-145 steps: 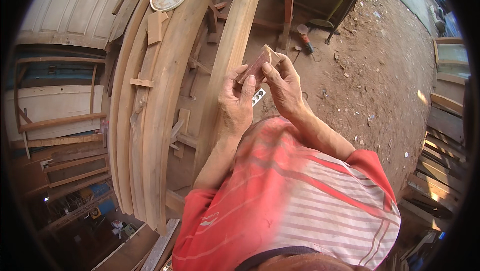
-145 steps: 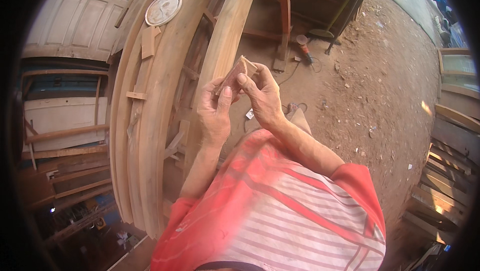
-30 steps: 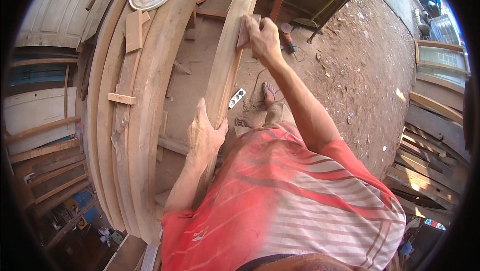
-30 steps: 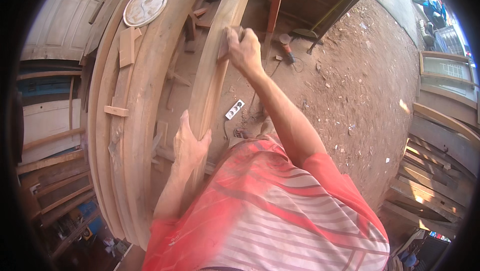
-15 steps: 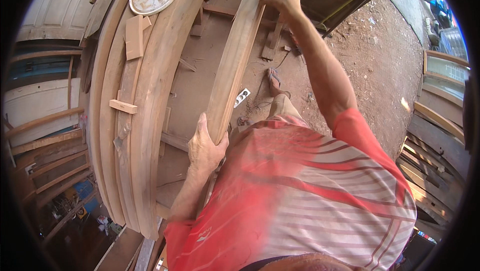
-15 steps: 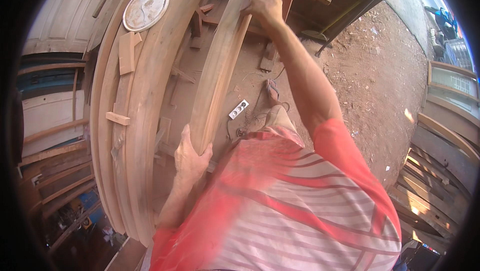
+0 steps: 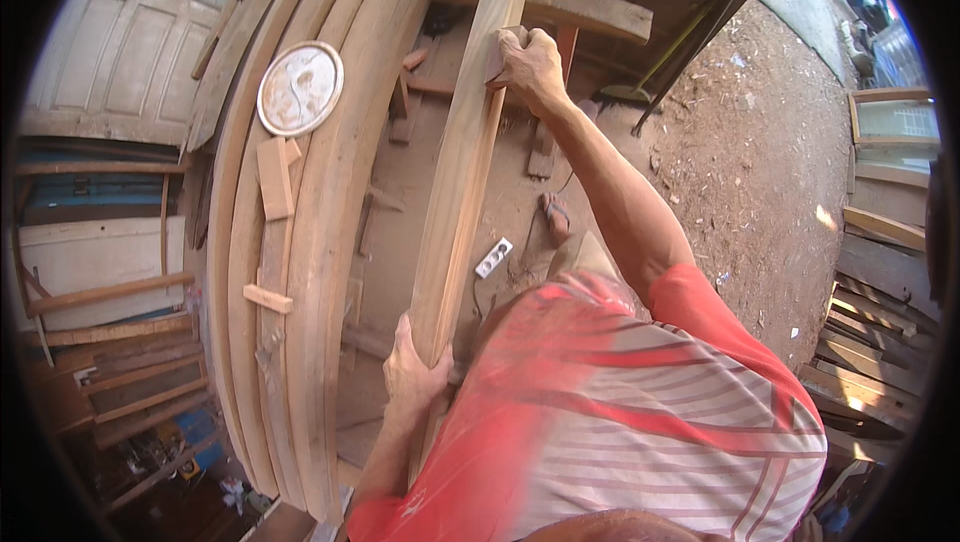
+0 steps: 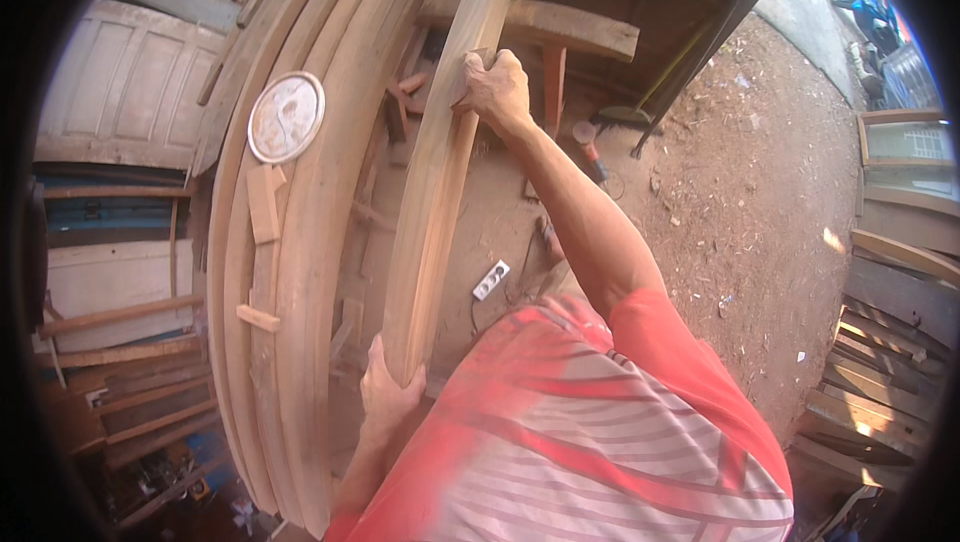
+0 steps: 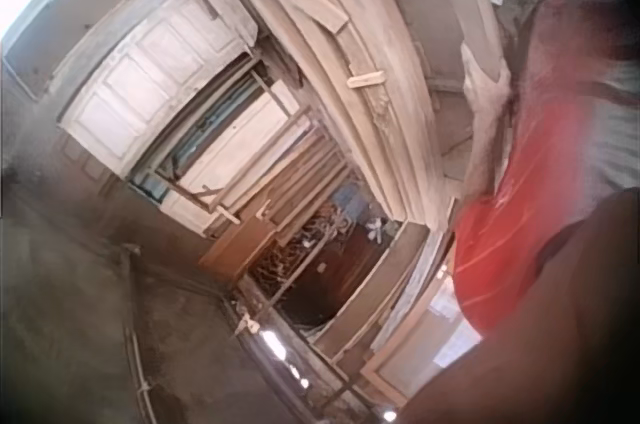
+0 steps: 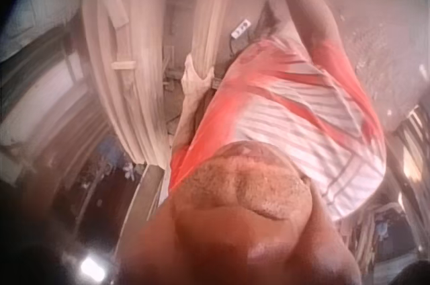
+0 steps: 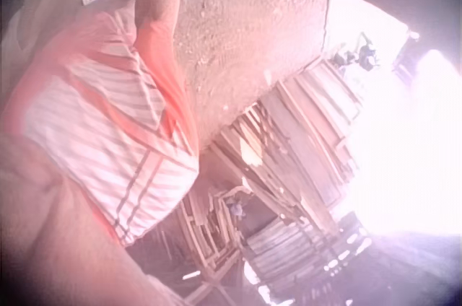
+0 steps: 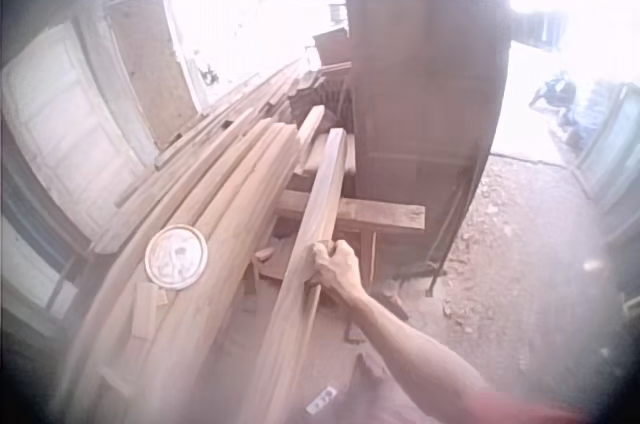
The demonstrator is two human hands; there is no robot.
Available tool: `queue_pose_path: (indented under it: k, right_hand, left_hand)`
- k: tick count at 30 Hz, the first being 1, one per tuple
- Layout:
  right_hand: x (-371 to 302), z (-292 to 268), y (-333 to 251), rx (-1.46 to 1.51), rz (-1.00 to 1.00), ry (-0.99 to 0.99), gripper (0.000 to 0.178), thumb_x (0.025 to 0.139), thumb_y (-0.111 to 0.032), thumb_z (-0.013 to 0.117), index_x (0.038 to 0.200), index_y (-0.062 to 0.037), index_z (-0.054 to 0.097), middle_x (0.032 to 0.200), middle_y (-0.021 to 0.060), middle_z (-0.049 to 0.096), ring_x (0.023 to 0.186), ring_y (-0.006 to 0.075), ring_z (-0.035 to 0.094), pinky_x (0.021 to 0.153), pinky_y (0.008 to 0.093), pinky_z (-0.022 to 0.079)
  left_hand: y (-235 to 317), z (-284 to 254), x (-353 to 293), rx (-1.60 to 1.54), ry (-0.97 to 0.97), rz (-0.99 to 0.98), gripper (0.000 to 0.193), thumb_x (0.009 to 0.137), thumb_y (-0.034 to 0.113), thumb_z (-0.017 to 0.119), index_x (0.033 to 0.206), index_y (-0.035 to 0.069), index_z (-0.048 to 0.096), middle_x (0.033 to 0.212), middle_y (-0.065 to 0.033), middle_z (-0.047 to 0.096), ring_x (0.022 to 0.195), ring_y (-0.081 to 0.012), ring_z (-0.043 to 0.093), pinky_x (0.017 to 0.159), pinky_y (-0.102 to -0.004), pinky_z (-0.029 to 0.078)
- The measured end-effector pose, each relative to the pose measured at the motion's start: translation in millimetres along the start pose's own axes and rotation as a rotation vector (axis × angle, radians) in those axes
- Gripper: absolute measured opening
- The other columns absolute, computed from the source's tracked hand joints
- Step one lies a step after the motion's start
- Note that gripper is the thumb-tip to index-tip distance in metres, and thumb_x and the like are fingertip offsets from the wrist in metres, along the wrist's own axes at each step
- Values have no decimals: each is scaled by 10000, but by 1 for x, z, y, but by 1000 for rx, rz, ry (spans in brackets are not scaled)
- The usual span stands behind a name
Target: The person sands long curved wooden beams using a power sander and a small piece of sandpaper by hand.
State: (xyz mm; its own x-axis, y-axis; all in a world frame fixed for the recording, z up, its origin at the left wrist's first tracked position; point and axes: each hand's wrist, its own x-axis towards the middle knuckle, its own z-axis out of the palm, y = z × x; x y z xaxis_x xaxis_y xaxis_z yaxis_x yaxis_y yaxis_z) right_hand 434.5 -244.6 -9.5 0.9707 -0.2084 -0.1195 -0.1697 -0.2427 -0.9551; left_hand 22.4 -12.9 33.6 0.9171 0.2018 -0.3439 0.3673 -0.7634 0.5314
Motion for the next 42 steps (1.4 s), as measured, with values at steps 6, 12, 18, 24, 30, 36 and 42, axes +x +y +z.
queue_pose_path:
  k: [6,12,18,24,30,36,42]
  right_hand:
    - [-65,0,6,-58,-32,-13,546,996,-438,639,1066,103,608,1052,390,699,1052,515,710,917,509,552]
    - [-79,-9,6,-27,-1,-47,536,1011,-421,674,1014,107,581,905,321,711,890,430,748,803,478,570]
    - [132,-21,4,-51,-207,34,490,1012,-362,649,983,125,605,873,235,707,762,316,769,704,415,607]
    - [162,-29,-4,29,-38,-26,551,996,-412,657,1087,131,631,1012,372,721,1009,456,747,890,480,576]
    - [157,-34,-22,-7,-19,-60,489,1004,-383,650,1016,106,634,975,326,727,955,398,746,850,454,555]
    - [404,-66,-28,-126,-196,-16,464,969,-359,633,978,98,710,804,208,771,778,322,788,736,415,622]
    - [265,-31,-3,21,-120,-40,482,940,-369,696,963,112,673,963,305,732,966,356,741,901,444,562]
  left_hand:
    - [55,-32,57,-27,1,137,1164,791,368,907,1642,-34,223,1544,-324,493,1430,-463,506,1177,-522,437]
    - [129,-22,164,70,115,206,1063,800,307,902,1603,-43,298,1482,-321,567,1386,-440,568,1133,-503,480]
    - [145,0,178,47,21,-83,761,819,317,866,1407,2,499,1180,-305,724,1108,-482,708,952,-529,561]
    - [155,-1,183,92,28,-163,621,817,260,846,1310,-9,580,1147,-303,734,1083,-469,722,924,-521,575]
    - [146,7,178,33,64,-169,673,765,319,881,1302,34,593,1084,-255,747,1024,-455,735,892,-526,583]
    - [158,5,194,38,69,-148,674,759,346,889,1292,39,613,1090,-238,752,1026,-432,742,897,-507,588]
    - [153,7,179,33,100,-190,645,770,357,893,1268,42,631,1077,-237,755,1002,-427,753,864,-502,600]
